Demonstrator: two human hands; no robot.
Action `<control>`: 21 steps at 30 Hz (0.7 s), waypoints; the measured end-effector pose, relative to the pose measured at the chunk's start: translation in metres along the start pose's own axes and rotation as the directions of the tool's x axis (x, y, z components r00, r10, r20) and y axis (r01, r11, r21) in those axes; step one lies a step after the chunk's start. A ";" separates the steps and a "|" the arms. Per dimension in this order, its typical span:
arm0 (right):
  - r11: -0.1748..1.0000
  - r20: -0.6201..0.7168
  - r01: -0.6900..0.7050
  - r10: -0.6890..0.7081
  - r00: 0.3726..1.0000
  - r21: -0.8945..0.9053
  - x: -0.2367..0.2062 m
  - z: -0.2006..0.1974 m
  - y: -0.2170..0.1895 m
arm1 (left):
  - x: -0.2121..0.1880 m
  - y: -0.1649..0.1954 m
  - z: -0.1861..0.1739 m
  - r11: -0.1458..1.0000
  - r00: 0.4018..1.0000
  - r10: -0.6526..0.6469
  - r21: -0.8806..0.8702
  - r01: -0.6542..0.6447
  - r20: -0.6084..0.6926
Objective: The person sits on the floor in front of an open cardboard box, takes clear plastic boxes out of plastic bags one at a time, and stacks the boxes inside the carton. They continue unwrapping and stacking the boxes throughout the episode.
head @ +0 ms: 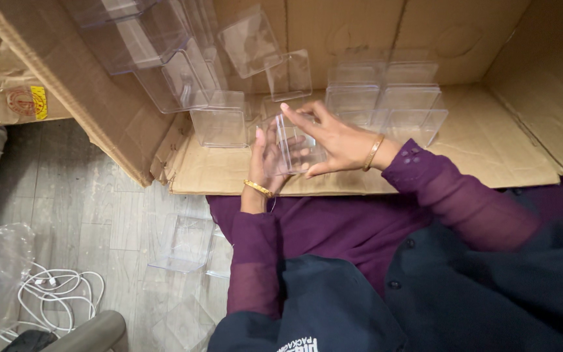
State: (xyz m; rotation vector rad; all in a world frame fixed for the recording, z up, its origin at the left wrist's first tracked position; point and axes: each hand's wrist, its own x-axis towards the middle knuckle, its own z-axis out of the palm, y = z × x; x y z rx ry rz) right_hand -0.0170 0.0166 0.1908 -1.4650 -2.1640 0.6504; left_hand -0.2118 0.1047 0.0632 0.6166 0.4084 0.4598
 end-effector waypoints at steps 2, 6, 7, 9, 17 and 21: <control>0.998 0.001 -0.017 0.017 1.000 -0.053 0.002 0.003 -0.001 | 0.001 0.000 0.000 0.999 1.000 -0.015 -0.046 0.015 0.012; 0.985 -0.011 -0.053 0.052 0.999 -0.163 0.004 0.008 -0.006 | 0.000 0.000 0.001 0.997 0.997 -0.005 -0.081 0.011 0.071; 0.980 -0.021 -0.059 0.056 0.998 -0.192 0.002 0.008 -0.008 | -0.001 0.000 0.000 0.997 0.998 -0.013 -0.076 0.018 0.059; 0.990 -0.130 -0.002 -0.016 0.991 -0.142 -0.001 0.009 -0.014 | -0.001 0.000 -0.002 0.998 0.999 -0.021 -0.058 0.023 0.031; 0.849 -0.327 -0.312 0.177 0.928 -0.426 -0.032 0.028 -0.050 | 0.021 -0.031 -0.012 0.981 0.960 0.187 -0.014 -0.194 -0.207; 0.749 -0.416 -0.404 0.188 0.890 -0.526 -0.019 0.052 -0.055 | 0.009 -0.040 -0.007 0.520 0.844 0.527 0.749 -0.411 0.097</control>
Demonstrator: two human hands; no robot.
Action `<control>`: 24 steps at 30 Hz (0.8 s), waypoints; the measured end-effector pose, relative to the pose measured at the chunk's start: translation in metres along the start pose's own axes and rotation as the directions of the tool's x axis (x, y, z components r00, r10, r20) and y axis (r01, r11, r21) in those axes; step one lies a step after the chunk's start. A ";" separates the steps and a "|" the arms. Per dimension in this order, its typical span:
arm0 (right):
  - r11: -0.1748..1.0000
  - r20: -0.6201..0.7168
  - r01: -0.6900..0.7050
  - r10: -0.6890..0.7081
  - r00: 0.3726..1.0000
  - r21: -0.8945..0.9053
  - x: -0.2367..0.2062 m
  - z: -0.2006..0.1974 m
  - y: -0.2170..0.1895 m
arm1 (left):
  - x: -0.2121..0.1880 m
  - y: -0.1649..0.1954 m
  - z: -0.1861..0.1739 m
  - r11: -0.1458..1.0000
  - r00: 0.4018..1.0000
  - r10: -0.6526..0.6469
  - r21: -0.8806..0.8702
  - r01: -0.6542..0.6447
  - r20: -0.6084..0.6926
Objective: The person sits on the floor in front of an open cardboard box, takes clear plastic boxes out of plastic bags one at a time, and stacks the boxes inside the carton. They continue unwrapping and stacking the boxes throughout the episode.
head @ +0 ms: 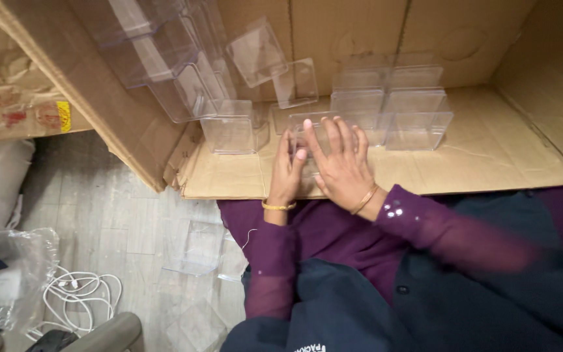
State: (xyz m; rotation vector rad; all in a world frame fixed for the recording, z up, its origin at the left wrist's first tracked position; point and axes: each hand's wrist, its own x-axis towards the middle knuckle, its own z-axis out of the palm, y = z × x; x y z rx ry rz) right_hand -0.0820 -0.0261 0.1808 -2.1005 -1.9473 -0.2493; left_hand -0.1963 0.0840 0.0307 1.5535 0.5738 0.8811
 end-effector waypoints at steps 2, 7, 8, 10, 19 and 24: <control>1.000 -0.014 -0.013 0.012 1.000 -0.011 -0.001 0.007 -0.007 | -0.005 0.007 -0.001 0.986 0.988 0.040 0.164 -0.015 -0.152; 1.000 -0.055 -0.013 0.012 0.998 -0.026 -0.010 0.012 -0.011 | -0.008 0.016 -0.003 0.994 0.984 -0.039 0.098 0.057 -0.174; 1.000 -0.058 -0.009 0.007 0.998 -0.028 -0.014 0.009 -0.008 | -0.006 0.015 -0.002 0.998 0.994 -0.056 -0.028 0.053 -0.092; 0.999 -0.062 -0.001 -0.002 0.998 -0.037 -0.025 0.000 0.002 | 0.000 0.011 0.001 0.932 0.998 -0.068 -0.356 0.067 0.009; 0.996 -0.041 0.059 -0.062 0.997 -0.061 -0.050 -0.035 0.067 | 0.027 -0.031 -0.010 0.693 0.829 -0.481 -0.702 0.162 -0.284; 0.944 -0.042 0.109 -0.101 0.994 0.312 0.065 0.014 0.102 | 0.027 -0.043 0.000 0.801 0.843 -0.461 -0.538 0.262 -0.277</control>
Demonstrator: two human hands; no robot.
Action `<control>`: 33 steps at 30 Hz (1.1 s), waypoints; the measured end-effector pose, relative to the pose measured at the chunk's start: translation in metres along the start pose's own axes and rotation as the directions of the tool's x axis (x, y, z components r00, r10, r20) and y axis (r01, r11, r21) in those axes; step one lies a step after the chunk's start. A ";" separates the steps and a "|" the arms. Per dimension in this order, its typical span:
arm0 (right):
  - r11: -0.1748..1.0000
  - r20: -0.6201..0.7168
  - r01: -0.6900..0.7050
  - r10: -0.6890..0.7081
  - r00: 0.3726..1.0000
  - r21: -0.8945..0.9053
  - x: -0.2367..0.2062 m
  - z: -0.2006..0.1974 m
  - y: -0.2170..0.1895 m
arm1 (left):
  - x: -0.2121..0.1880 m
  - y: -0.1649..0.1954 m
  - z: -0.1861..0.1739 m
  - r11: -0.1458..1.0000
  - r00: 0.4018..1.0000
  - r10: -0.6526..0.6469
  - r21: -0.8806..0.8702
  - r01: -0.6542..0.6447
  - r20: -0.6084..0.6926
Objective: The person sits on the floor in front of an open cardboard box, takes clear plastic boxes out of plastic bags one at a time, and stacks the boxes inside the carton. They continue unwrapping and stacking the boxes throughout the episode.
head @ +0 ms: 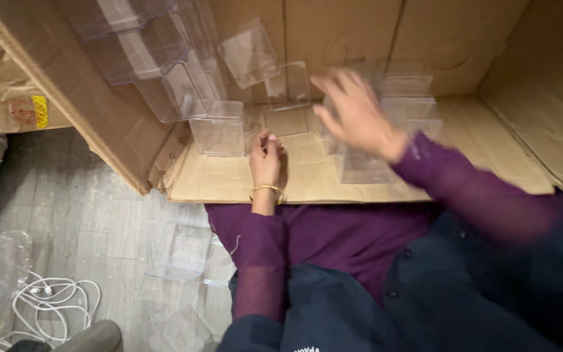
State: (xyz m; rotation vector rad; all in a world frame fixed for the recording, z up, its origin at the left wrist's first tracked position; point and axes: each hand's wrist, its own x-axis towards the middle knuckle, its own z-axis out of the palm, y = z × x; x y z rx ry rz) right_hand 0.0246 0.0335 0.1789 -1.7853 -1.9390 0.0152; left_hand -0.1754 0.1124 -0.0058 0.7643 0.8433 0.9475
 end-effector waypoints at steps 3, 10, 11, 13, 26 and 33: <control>0.970 0.299 -0.238 0.215 0.930 0.043 0.075 0.049 0.039 | -0.004 0.004 0.004 0.998 0.997 -0.006 0.056 0.010 -0.071; 0.899 0.152 -0.438 0.430 0.890 0.021 0.124 0.145 0.072 | -0.019 0.015 0.009 0.998 0.995 -0.051 0.025 0.053 -0.083; 0.903 0.080 -0.424 0.418 0.905 0.072 0.123 0.151 0.070 | -0.019 0.015 0.009 0.998 0.995 -0.067 -0.016 0.066 -0.070; 0.910 -0.068 -0.379 0.394 0.916 0.166 0.124 0.160 0.064 | -0.019 0.015 0.010 0.995 0.995 -0.079 -0.072 0.075 -0.059; 0.603 0.188 -0.616 0.620 0.761 0.506 0.153 0.169 0.047 | -0.022 0.017 0.010 0.998 0.997 -0.064 0.007 0.064 -0.054; 0.286 0.238 -0.428 0.516 0.823 0.858 0.110 0.049 0.035 | -0.021 0.039 0.007 0.976 0.997 -0.029 -0.212 0.045 0.078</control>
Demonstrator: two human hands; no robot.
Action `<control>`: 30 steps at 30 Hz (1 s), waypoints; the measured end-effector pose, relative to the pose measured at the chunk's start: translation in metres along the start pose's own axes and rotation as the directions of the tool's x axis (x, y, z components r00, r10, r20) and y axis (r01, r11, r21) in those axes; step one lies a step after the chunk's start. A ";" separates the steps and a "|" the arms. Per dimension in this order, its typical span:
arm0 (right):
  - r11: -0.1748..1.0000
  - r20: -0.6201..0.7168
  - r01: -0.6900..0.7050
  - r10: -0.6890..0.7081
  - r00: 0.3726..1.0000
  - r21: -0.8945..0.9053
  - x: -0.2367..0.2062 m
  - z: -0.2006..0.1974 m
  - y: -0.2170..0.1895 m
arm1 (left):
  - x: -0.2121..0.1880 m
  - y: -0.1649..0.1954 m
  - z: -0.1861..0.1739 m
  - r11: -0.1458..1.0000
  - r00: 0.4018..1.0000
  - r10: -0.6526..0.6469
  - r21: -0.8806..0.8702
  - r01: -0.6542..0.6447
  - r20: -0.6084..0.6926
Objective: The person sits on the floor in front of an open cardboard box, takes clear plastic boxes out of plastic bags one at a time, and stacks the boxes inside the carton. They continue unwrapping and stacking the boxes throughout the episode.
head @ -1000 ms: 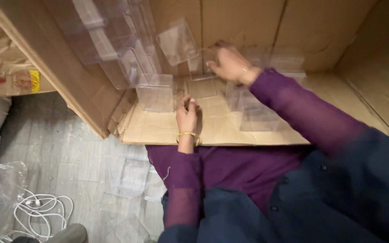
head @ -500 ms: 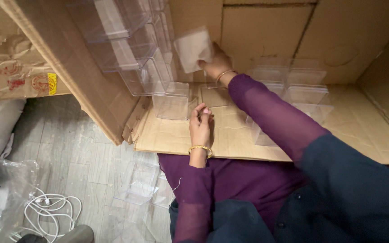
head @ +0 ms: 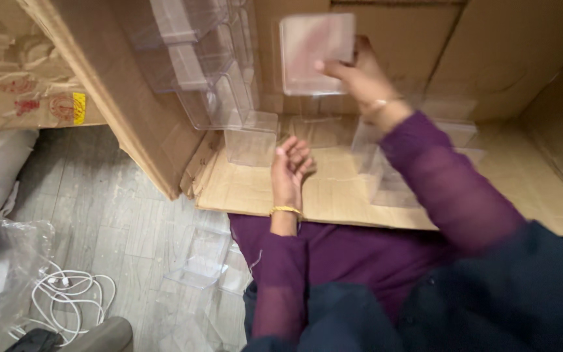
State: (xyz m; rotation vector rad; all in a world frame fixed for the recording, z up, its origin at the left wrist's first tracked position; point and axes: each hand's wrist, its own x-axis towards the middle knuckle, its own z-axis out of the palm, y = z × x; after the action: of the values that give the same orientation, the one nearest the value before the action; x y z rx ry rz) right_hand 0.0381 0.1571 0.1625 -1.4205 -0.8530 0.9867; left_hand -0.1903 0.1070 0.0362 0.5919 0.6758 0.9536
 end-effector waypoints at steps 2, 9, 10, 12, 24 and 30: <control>0.969 0.214 -0.210 0.180 0.960 0.128 -0.044 -0.017 -0.015 | -0.004 0.014 0.003 0.974 0.991 -0.006 -0.224 0.036 0.133; 0.915 0.365 -0.272 0.373 0.853 -0.299 -0.135 0.031 -0.006 | -0.040 0.055 0.012 0.880 0.830 0.085 -0.432 0.196 0.551; 0.917 0.355 0.041 0.112 0.928 -0.397 -0.144 0.034 -0.005 | -0.043 0.057 0.013 0.883 0.844 0.071 -0.427 0.195 0.532; 0.600 0.423 0.584 -0.404 0.811 -0.547 -0.154 0.036 -0.005 | -0.045 0.059 0.012 0.890 0.871 0.042 -0.414 0.190 0.489; 0.485 0.676 0.639 -0.126 0.726 -0.596 -0.152 0.016 -0.017 | -0.027 0.033 -0.003 0.883 0.855 -0.193 -0.294 0.365 0.482; 0.249 0.634 0.625 -0.051 0.771 -0.740 -0.162 0.007 -0.026 | -0.028 0.032 -0.004 0.835 0.742 -0.158 -0.313 0.453 0.651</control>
State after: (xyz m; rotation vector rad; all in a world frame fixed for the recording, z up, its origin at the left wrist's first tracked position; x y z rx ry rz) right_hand -0.0291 0.0125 0.2038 -1.7601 -2.3610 0.3923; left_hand -0.2218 0.0977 0.0640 0.3080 -0.0483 0.5129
